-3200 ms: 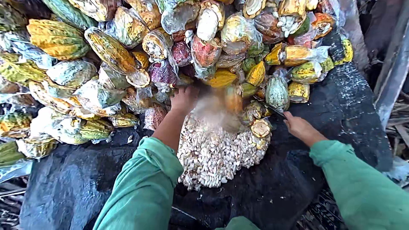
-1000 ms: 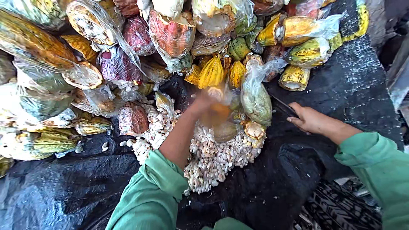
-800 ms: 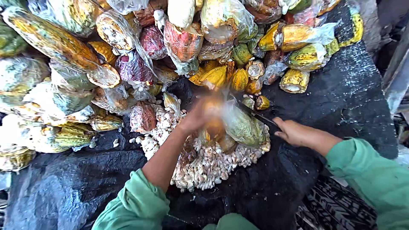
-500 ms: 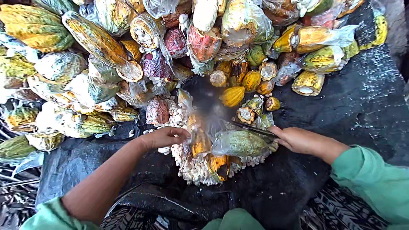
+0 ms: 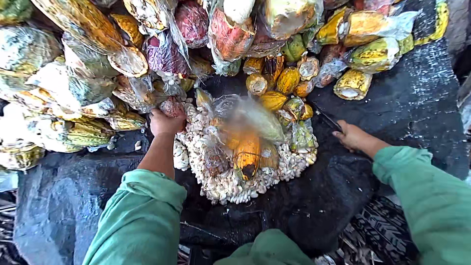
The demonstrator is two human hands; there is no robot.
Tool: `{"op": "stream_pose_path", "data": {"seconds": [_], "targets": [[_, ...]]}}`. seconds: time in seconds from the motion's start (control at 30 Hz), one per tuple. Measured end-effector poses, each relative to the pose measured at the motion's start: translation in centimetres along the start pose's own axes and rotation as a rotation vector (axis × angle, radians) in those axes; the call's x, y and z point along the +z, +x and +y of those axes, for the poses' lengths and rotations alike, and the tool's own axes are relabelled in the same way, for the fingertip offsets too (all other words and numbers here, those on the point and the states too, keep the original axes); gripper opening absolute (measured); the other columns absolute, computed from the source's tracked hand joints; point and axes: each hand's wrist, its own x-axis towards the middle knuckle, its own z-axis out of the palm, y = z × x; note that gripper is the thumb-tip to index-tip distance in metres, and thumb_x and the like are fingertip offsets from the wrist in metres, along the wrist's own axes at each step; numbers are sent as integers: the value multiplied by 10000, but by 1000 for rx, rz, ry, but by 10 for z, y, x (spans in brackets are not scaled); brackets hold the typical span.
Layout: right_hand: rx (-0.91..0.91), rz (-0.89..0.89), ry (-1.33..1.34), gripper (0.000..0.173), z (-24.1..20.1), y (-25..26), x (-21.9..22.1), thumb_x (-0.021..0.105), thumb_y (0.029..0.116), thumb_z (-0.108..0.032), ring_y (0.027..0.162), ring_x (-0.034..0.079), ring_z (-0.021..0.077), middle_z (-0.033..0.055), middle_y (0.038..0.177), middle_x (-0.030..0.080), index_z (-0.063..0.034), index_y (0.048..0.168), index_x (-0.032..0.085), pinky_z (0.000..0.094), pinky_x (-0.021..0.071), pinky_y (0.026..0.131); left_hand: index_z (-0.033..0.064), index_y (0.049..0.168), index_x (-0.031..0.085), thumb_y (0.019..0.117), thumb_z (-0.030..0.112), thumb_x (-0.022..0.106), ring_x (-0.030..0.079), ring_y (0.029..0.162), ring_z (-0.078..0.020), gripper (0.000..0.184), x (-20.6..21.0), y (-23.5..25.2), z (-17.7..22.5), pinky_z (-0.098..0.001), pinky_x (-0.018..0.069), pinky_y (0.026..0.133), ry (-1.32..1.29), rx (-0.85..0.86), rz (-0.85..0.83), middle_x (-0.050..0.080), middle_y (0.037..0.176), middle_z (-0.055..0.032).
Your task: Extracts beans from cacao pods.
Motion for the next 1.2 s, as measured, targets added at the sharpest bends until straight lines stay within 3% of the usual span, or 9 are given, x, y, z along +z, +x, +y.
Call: {"op": "stream_pose_path", "data": {"seconds": [0.17, 0.33, 0.4, 0.67, 0.77, 0.87, 0.97, 1.07, 1.2], "targets": [[-89, -41, -202, 461, -22, -32, -2, 460, 1101, -250, 745, 637, 362, 264, 982, 615, -56, 1505, 350, 523, 532, 715, -20, 1518, 328, 784, 447, 862, 544, 1246, -557, 1020, 3, -35, 14, -727, 427, 1007, -32, 147, -128, 524, 1362, -384], [-221, -69, -337, 466, -54, -89, 15, 483, 1085, -191, 1087, 640, 502, 342, 1226, 602, 1, 1492, 362, 634, 502, 924, 20, 1503, 375, 738, 453, 888, 613, 1172, -496, 1018, -3, -97, 21, -690, 481, 967, 40, 325, -295, 599, 1294, -324], [-271, -73, -269, 478, -66, -111, 38, 482, 1086, -209, 991, 657, 473, 323, 1196, 604, -25, 1508, 353, 618, 524, 849, 24, 1500, 375, 743, 509, 867, 615, 1183, -468, 1025, -2, -121, 20, -668, 485, 977, 54, 354, -332, 596, 1312, -300], [-381, 55, -465, 491, -84, -213, 93, 565, 1003, -73, 1220, 583, 516, 332, 1294, 595, 15, 1463, 415, 683, 457, 990, 21, 1522, 359, 785, 524, 809, 577, 1283, -396, 999, -22, -229, 3, -588, 470, 1064, 22, 511, -410, 557, 1407, -250], [-437, 139, -527, 414, -75, -251, 69, 536, 1045, -176, 1195, 590, 523, 330, 1248, 616, 7, 1414, 489, 694, 449, 982, -23, 1524, 324, 833, 373, 832, 602, 1236, -409, 945, -71, -252, -1, -577, 478, 1054, -350, 516, -365, 581, 1348, -292], [-561, 304, -442, 475, -76, -297, 39, 470, 1092, -277, 1172, 607, 511, 326, 1220, 628, -23, 1490, 419, 665, 451, 997, 96, 1583, 237, 973, 310, 674, 633, 1132, -352, 781, -137, -270, -11, -527, 539, 938, -849, 527, -432, 569, 1357, -250], [-889, 517, -222, 517, -79, -330, 26, 399, 1103, -267, 1008, 680, 451, 292, 1132, 661, -40, 1561, 325, 608, 518, 924, 133, 1403, 484, 995, 557, 517, 694, 939, -195, 590, -191, -277, -23, -393, 601, 799, -1314, 621, -576, 693, 1110, -99], [-1241, 592, 32, 564, -93, -333, 45, 306, 1081, -317, 616, 619, 204, 114, 849, 646, -45, 1575, 330, 402, 565, 600, 159, 1188, 614, 1018, 542, 436, 717, 843, -131, 455, -229, -290, -31, -341, 621, 730, -1576, 695, -503, 734, 952, -24], [-1454, 652, -13, 529, -125, -337, 76, 321, 1107, -286, 598, 631, 220, 153, 902, 693, -56, 1582, 356, 417, 582, 596, 189, 1120, 636, 1073, 451, 311, 706, 861, -125, 420, -229, -271, -39, -343, 609, 728, -1921, 611, -430, 723, 953, -6]]}}
